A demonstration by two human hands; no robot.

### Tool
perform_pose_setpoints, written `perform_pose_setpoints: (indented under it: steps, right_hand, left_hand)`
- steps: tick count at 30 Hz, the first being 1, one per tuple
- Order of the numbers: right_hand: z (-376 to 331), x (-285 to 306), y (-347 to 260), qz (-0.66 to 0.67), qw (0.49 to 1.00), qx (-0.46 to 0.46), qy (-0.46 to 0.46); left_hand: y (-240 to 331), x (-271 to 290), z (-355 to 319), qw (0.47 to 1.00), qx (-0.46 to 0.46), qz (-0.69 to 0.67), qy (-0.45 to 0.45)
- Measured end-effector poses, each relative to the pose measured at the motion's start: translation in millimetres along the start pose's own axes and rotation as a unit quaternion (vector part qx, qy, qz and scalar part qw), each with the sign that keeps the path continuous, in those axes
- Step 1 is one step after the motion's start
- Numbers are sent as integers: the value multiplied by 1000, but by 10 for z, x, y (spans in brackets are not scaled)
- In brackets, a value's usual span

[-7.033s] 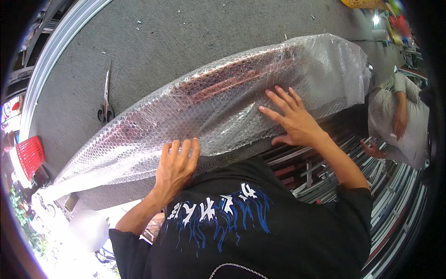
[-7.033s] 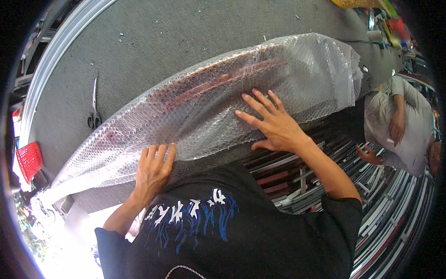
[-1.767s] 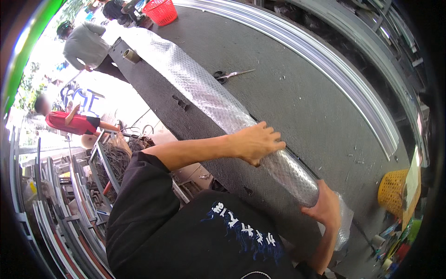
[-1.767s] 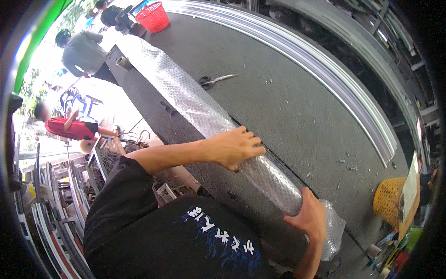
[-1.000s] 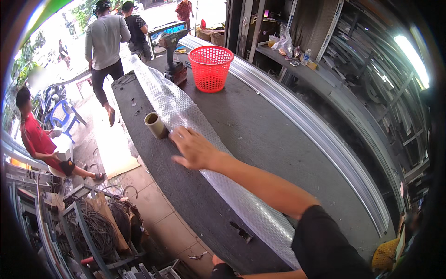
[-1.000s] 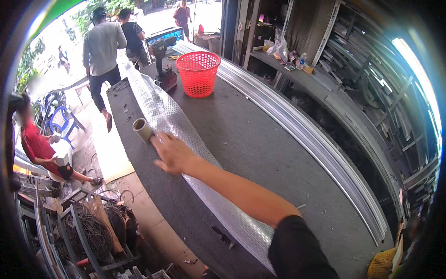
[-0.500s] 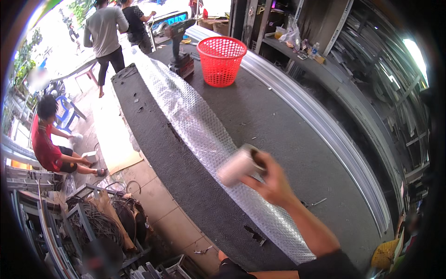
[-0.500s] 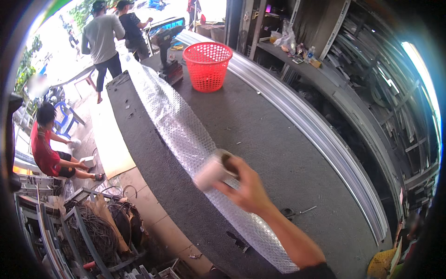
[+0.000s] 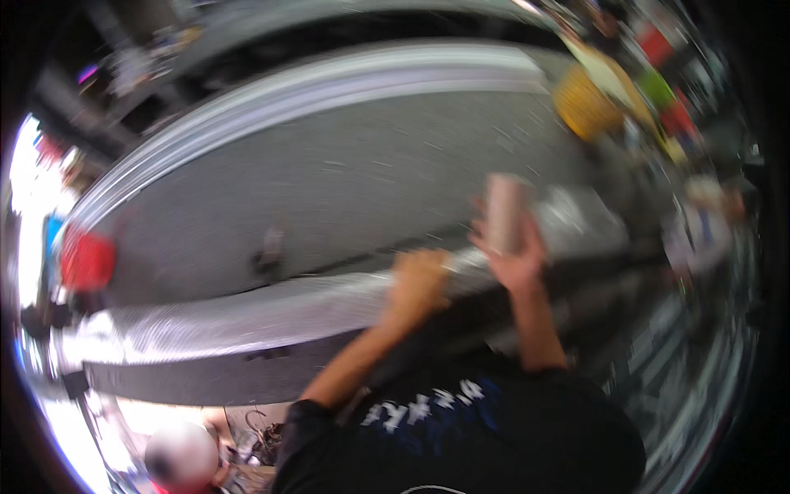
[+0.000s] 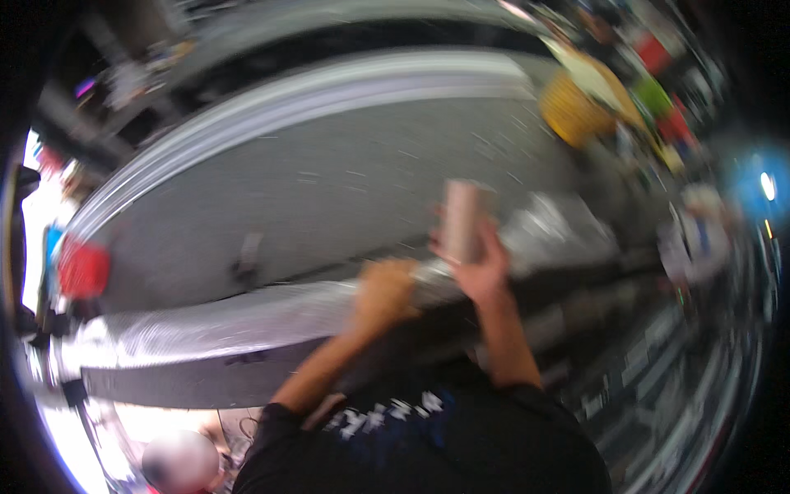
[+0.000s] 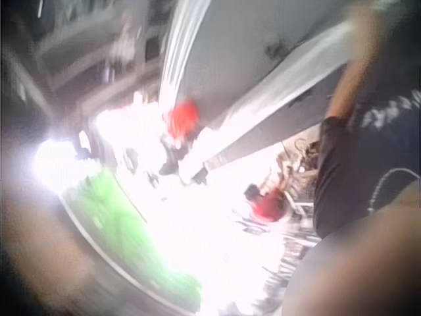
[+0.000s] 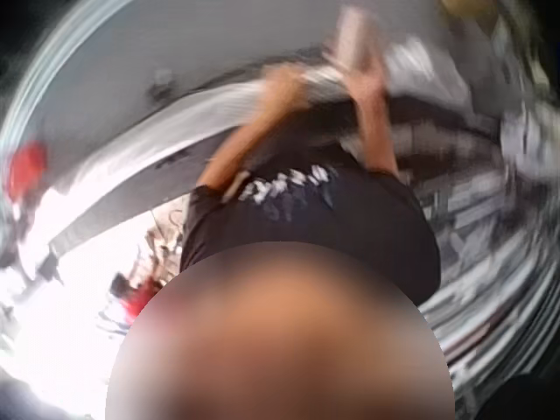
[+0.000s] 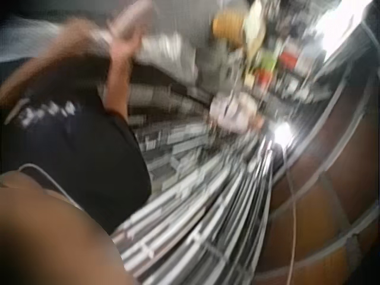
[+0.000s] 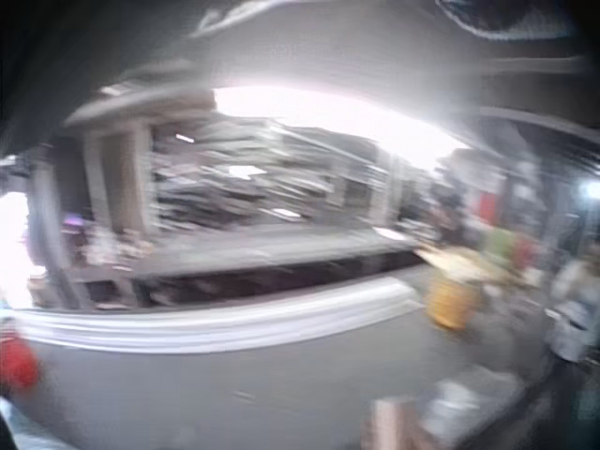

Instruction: The person wraps a long, dark rectangular object with bubble wrap on a workbench, then secures it with packing tape. The wrapped item is handed to another person at the end.

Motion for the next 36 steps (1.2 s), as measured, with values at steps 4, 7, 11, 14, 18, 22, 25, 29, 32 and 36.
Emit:
perform_pose_setpoints:
  steps: [4,7,11,14,18,22,25,29,32,36]
  right_hand:
    - [-82,348,-496,3,998,60,35]
    - [-20,404,-811,67,996,63,6]
    - [52,537,-1054,156,986,42,-25]
    - [107,608,-1145,228,971,16,-62]
    - [166,695,-1212,197,980,14,-38]
    - [188,745,-1330,-190,976,97,-40]
    - [190,727,-1387,-360,918,142,-87]
    - [146,806,-1410,-460,874,113,-108]
    - [74,761,-1481,-535,818,155,-144]
    - [63,867,-1605,-566,801,140,-135]
  left_hand:
    - [199,114,-3,999,17,51,-8]
    - [287,158,33,996,45,76,-8]
    - [381,240,43,992,84,85,-35]
    - [613,440,156,993,113,9,-10]
    - [1155,581,557,932,127,-340,17]
    - [1802,452,841,825,44,-562,36]
    - [1824,293,901,768,125,-628,10]
    - [1626,199,875,834,210,-509,-40]
    - [1568,89,886,814,191,-543,-78]
    - [1436,-75,1044,844,151,-514,-36]
Point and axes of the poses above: each hand's wrist, its own z-axis towards the middle knuckle, its own x-axis out of the back of the hand, y = z × x, the point moved 7 cm from there along z, towards the middle knuckle, and after that the axes turned 9 degrees about x, right-handed, at the moved point
